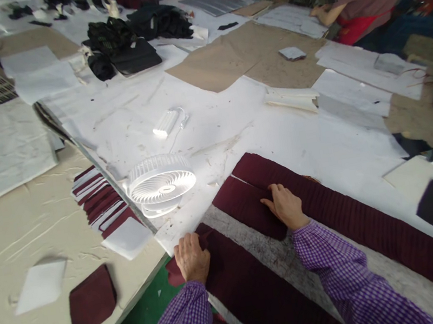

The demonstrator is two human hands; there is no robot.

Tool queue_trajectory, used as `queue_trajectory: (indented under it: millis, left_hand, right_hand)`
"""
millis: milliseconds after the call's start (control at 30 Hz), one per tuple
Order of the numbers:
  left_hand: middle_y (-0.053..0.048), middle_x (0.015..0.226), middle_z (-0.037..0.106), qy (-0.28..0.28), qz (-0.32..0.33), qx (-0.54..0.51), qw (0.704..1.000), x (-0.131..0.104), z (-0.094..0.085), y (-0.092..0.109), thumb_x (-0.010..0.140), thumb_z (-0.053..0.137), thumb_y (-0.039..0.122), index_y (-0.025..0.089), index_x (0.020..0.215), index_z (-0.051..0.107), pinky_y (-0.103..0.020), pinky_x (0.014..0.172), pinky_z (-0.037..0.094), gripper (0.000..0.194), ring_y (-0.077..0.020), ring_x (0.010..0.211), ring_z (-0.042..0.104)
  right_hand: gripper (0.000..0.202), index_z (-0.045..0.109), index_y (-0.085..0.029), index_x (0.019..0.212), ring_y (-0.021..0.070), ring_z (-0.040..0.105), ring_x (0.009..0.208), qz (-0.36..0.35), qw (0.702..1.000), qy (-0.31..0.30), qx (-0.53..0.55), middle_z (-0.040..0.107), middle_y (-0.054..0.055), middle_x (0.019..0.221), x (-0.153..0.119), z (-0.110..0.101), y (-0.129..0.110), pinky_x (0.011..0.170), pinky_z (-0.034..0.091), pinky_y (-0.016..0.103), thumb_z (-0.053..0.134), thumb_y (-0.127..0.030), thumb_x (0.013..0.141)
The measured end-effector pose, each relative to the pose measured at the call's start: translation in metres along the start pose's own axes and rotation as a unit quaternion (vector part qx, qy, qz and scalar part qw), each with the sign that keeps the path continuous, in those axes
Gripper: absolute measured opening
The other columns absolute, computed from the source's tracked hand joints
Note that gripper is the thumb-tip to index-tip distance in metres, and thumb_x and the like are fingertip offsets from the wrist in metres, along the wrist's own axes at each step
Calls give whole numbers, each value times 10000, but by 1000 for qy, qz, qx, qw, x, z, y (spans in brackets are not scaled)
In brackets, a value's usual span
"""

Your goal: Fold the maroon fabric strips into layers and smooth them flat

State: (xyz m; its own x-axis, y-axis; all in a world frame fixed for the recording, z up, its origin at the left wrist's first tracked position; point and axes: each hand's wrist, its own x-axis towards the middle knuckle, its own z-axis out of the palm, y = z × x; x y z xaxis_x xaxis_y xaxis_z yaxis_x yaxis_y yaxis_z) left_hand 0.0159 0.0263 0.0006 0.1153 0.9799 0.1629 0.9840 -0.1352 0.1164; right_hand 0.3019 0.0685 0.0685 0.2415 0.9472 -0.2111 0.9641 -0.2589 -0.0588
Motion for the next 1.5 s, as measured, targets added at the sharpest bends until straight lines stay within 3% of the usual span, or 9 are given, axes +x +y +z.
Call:
queue_trajectory:
  millis: [67, 133, 267, 400, 733, 1000, 1300, 1500]
  left_hand:
    - [-63, 769, 580, 0, 1, -1, 1000, 0, 0, 0, 691, 513, 126, 187, 808, 556, -379, 723, 331, 138, -252, 783, 509]
    - [-58, 765, 577, 2, 0, -1, 1000, 0, 1, -1, 687, 518, 125, 189, 802, 551, -379, 724, 332, 136, -251, 781, 510]
    - [-51, 749, 572, 10, 0, -1, 1000, 0, 1, -1, 681, 525, 119, 195, 782, 542, -375, 719, 334, 127, -246, 769, 510]
    - [-49, 742, 572, 17, 2, -1, 1000, 0, 0, 0, 680, 528, 114, 196, 782, 542, -372, 714, 335, 132, -243, 761, 510]
    - [-50, 731, 567, 21, 0, 2, 1000, 0, -1, 0, 680, 524, 111, 196, 776, 542, -376, 704, 338, 129, -247, 753, 506]
    - [-50, 723, 561, 22, 0, 2, 1000, 0, -1, 1, 670, 524, 104, 193, 765, 543, -377, 709, 340, 132, -245, 750, 502]
    - [-52, 731, 563, 18, 0, -4, 1000, 1, -1, 1, 658, 529, 104, 193, 778, 547, -379, 708, 343, 150, -247, 754, 503]
    - [-57, 734, 562, 19, -3, -6, 1000, 0, 1, 0, 668, 523, 111, 196, 784, 538, -384, 708, 342, 144, -253, 756, 504]
  right_hand:
    - [346, 538, -137, 1189, 319, 541, 1058, -36, 999, 17, 1, 574, 178, 1152, 2, -4, 5, 843, 454, 431, 535, -344, 913]
    - [301, 559, -188, 1186, 267, 531, 1073, -93, 996, 9, 14, 584, 120, 1144, 13, -6, 9, 903, 440, 385, 545, -314, 913]
    - [298, 584, -262, 1180, 181, 559, 1011, -201, 978, -42, 31, 604, 39, 1078, 46, -4, 8, 872, 463, 281, 606, -269, 882]
    - [276, 609, -220, 1125, 205, 558, 1003, -253, 964, -81, 13, 587, 50, 1079, 69, -3, -1, 860, 469, 356, 641, -254, 853]
    - [175, 619, -168, 986, 199, 571, 966, -281, 948, -146, -37, 599, 51, 1062, 89, -6, -11, 817, 491, 386, 612, -302, 874]
    - [275, 567, -187, 1138, 194, 579, 943, -292, 948, -123, -38, 578, 54, 1111, 83, -8, -8, 806, 498, 383, 607, -272, 880]
    - [206, 607, -173, 1039, 194, 579, 945, -299, 944, -127, -48, 597, 53, 1074, 89, -3, -5, 807, 493, 381, 600, -309, 884]
    - [157, 625, -168, 949, 218, 549, 1036, -313, 942, -117, -34, 619, 44, 1038, 83, 2, -3, 904, 431, 428, 594, -306, 882]
